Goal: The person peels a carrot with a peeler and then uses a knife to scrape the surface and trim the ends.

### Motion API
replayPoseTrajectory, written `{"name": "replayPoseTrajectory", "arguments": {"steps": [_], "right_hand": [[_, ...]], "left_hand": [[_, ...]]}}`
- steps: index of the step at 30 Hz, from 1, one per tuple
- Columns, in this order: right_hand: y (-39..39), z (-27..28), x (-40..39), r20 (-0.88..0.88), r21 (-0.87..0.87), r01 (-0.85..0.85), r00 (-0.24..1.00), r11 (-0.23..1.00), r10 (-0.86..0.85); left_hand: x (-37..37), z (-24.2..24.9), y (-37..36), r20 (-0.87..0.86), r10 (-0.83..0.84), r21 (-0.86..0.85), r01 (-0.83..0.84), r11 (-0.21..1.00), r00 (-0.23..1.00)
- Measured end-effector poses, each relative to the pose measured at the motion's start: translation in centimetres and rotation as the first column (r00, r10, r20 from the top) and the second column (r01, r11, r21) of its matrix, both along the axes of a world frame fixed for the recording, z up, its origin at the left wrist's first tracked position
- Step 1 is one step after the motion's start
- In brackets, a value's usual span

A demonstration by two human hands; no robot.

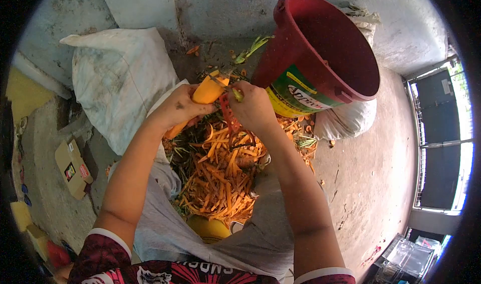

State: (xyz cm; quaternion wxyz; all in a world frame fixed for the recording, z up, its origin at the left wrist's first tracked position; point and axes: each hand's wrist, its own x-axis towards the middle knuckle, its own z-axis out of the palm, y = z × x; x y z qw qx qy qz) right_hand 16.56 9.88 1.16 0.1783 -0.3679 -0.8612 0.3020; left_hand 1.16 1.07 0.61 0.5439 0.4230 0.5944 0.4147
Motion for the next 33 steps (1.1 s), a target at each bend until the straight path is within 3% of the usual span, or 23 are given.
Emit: {"name": "replayPoseTrajectory", "arguments": {"steps": [4, 7, 10, 13, 16, 18, 19, 21, 22, 24, 25, 26, 27, 28, 30, 32, 33], "right_hand": [[-0.1, 0.4, -0.1, 0.106, -0.02, 0.084, 0.991, 0.996, -0.082], [0.1, -0.6, 0.1, 0.13, 0.018, 0.115, 0.985, 0.993, -0.116], [0.2, -1.5, 0.3, 0.167, -0.012, 0.134, 0.977, 0.991, -0.13], [0.2, -2.0, 0.3, 0.12, -0.081, 0.125, 0.986, 0.989, -0.114], [0.6, -2.0, 0.3, 0.071, -0.102, 0.097, 0.993, 0.99, -0.09], [0.8, -2.4, 0.2, 0.087, -0.071, 0.09, 0.993, 0.993, -0.083], [1.6, -3.3, 0.4, 0.2, -0.053, 0.06, 0.979, 0.997, -0.048], [3.2, -5.5, 1.1, 0.416, -0.031, 0.005, 0.909, 0.999, 0.009], [3.1, -6.1, 1.6, 0.379, -0.041, 0.03, 0.925, 0.999, -0.012], [2.9, -6.6, 2.0, 0.316, -0.056, 0.048, 0.948, 0.997, -0.028], [3.8, -8.0, 2.5, 0.152, -0.159, 0.017, 0.988, 0.987, 0.007], [4.0, -7.5, 2.2, 0.087, -0.063, 0.158, 0.985, 0.985, -0.152], [4.3, -6.9, 2.0, 0.006, 0.024, 0.306, 0.952, 0.952, -0.307], [4.8, -6.1, 2.0, -0.085, 0.1, 0.453, 0.891, 0.886, -0.445], [6.2, -3.5, 2.3, -0.282, 0.063, 0.674, 0.719, 0.736, -0.635], [7.5, -1.9, 3.1, -0.561, -0.153, 0.677, 0.54, 0.72, -0.627], [6.6, -0.3, 2.4, -0.63, -0.266, 0.594, 0.49, 0.759, -0.603]], "left_hand": [[0.7, -0.9, -0.1, -0.026, 0.016, 0.09, -0.013, 0.996, 1.0], [1.2, -1.8, -0.1, -0.405, 0.19, 0.483, 0.033, 0.875, 0.894], [1.3, -0.6, -0.5, -0.699, 0.191, 0.321, 0.064, 0.945, 0.689], [0.9, -1.9, -0.3, -0.348, 0.075, 0.398, 0.075, 0.914, 0.934], [0.6, -0.2, -0.3, 0.015, -0.093, -0.085, 0.094, 0.992, 0.996], [1.1, -1.2, -0.4, -0.235, 0.001, 0.189, 0.045, 0.981, 0.972], [1.5, -1.6, -0.5, -0.343, 0.071, 0.325, 0.047, 0.945, 0.937], [3.0, -0.6, -1.2, -0.572, 0.11, 0.517, 0.253, 0.818, 0.813], [3.7, -0.3, -1.5, -0.664, 0.15, 0.574, 0.37, 0.73, 0.733], [3.6, -1.0, -1.1, -0.631, 0.128, 0.482, 0.257, 0.838, 0.765], [2.9, -1.1, -0.6, -0.654, 0.126, 0.428, 0.228, 0.874, 0.746], [2.4, -1.1, -0.1, -0.678, 0.119, 0.375, 0.202, 0.905, 0.725], [2.1, -1.3, 0.2, -0.631, 0.186, 0.429, 0.138, 0.893, 0.753], [2.1, -1.4, 0.3, -0.546, 0.218, 0.453, 0.065, 0.889, 0.809], [2.1, -1.6, 0.2, -0.359, 0.286, 0.472, -0.091, 0.877, 0.889], [2.3, -1.8, -0.2, -0.326, 0.265, 0.453, -0.096, 0.886, 0.908], [2.5, -2.1, -0.2, -0.342, 0.26, 0.434, -0.094, 0.896, 0.903]]}}
